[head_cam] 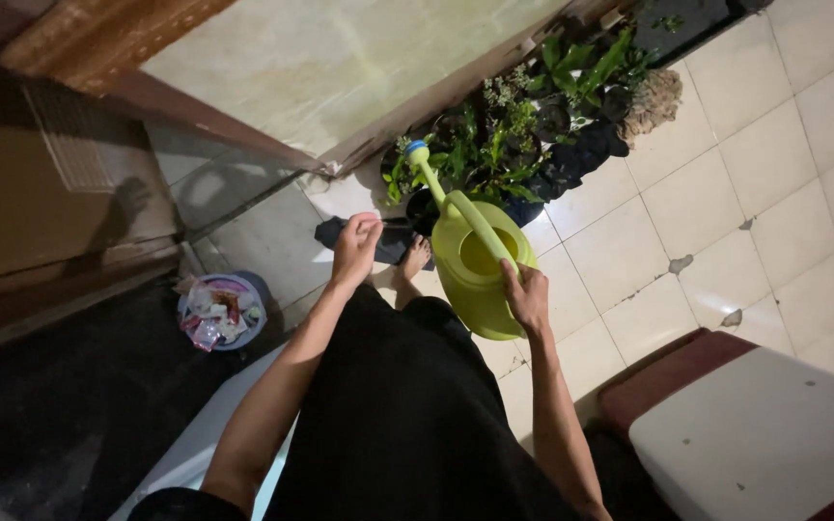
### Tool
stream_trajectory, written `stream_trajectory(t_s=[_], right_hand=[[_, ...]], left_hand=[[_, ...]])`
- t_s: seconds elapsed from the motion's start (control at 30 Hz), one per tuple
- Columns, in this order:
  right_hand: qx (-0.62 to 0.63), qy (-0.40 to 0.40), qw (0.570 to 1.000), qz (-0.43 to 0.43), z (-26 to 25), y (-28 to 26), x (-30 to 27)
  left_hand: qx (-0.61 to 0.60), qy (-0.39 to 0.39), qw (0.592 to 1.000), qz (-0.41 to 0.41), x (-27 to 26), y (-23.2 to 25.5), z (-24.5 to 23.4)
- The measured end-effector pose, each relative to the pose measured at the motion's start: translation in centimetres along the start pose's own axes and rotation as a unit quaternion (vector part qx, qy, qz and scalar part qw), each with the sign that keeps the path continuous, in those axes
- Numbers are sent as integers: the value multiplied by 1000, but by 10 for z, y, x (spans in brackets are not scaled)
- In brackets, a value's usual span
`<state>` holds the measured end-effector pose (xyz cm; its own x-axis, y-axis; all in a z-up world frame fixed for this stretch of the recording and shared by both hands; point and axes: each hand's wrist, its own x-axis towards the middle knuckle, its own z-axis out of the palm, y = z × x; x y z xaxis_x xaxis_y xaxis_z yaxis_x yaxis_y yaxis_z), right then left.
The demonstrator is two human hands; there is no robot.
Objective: Filling a watering can from a bucket and watering a row of indoor potted plants.
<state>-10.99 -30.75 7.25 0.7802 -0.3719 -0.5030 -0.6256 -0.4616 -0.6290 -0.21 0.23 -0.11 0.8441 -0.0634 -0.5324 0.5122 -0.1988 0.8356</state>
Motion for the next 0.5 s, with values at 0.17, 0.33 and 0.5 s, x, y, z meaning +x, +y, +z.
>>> stream_trajectory(t_s=[0.17, 0.33, 0.5], right_hand=[[5, 2, 1000, 4, 2, 7, 5], [3, 9, 1000, 22, 2, 21, 6], [-5, 13, 1000, 19, -1, 32, 5]], left_hand=[[11, 10, 1000, -9, -4, 5, -11], [14, 3, 1000, -10, -8, -1, -10], [12, -6, 1000, -6, -11, 8, -9]])
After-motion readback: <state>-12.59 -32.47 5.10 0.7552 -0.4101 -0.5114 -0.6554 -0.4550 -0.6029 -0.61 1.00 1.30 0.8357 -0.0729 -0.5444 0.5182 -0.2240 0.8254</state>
